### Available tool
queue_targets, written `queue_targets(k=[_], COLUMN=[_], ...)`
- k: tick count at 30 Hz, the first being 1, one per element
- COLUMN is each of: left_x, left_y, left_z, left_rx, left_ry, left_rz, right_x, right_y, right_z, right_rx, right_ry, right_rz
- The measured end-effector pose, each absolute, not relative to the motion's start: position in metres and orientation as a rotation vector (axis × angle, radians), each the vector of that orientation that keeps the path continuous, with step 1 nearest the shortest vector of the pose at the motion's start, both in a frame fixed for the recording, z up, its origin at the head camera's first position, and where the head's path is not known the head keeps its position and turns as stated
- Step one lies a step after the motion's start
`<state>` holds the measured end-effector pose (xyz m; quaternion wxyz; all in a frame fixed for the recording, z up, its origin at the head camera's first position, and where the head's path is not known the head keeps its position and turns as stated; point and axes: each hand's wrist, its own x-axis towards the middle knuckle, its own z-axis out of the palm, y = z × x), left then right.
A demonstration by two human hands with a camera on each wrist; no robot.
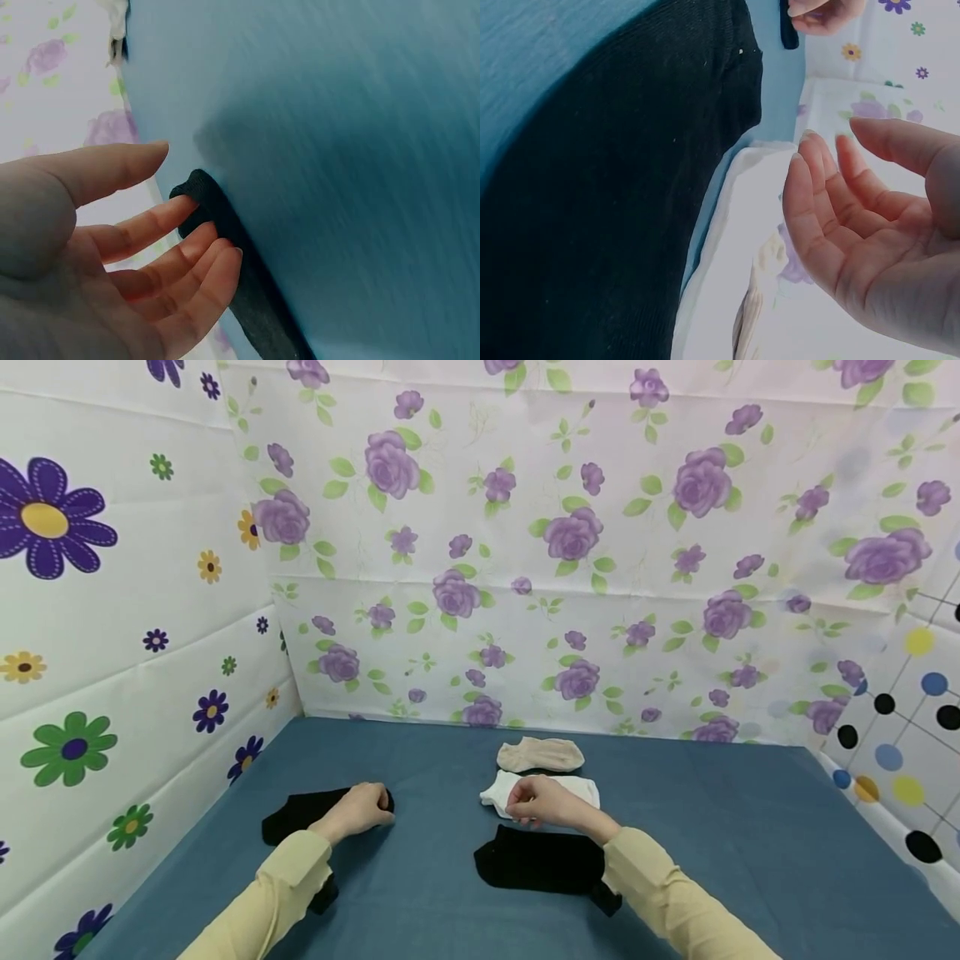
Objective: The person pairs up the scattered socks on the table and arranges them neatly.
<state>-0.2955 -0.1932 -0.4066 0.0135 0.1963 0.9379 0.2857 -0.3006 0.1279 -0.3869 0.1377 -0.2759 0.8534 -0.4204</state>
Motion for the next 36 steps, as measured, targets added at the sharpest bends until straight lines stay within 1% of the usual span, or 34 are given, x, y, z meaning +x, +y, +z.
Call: queue_targets(k=[3,4,8,11,13,18,20,23,36], left_x=[-0.292,-0.291,-0.287,-0.288,-0.289,-0.291,-0.292,-0.292,-0.297], left_y=[-0.185,-0.182,-0.182,-0.189,-0.196,-0.216,-0.224,-0.234,-0.254], left_z=[-0.403,-0.401,-0.396,-0.395,-0.395,-0.392,-0.391,-0.391,-0.384], left_rx=[0.591,0.538,0.466,0.439,0.425,0.388,0.367,0.338,0.279], left_ry=[2.897,2.897,2.962,2.996,3.002,3.008,3.013,3.016,3.04], left_rz=[0.868,0.853,0.807,0.796,0.803,0.82,0.823,0.819,0.764], right_x=[-0.302,-0.302,-0.301,-0.301,-0.295,-0.296,-0.303,-0.304,-0.307], right_y=[0.125,0.124,0.12,0.115,0.11,0.098,0.093,0.085,0.046], right_z=[-0.388,-0.387,-0.387,-0.386,-0.378,-0.376,-0.383,-0.383,-0.385], right_rx=[-0.813,-0.817,-0.823,-0.826,-0.837,-0.868,-0.88,-0.892,-1.062], right_ry=[2.453,2.448,2.443,2.439,2.428,2.401,2.403,2.408,2.53], right_rz=[-1.216,-1.219,-1.23,-1.242,-1.261,-1.293,-1.287,-1.269,-1.074])
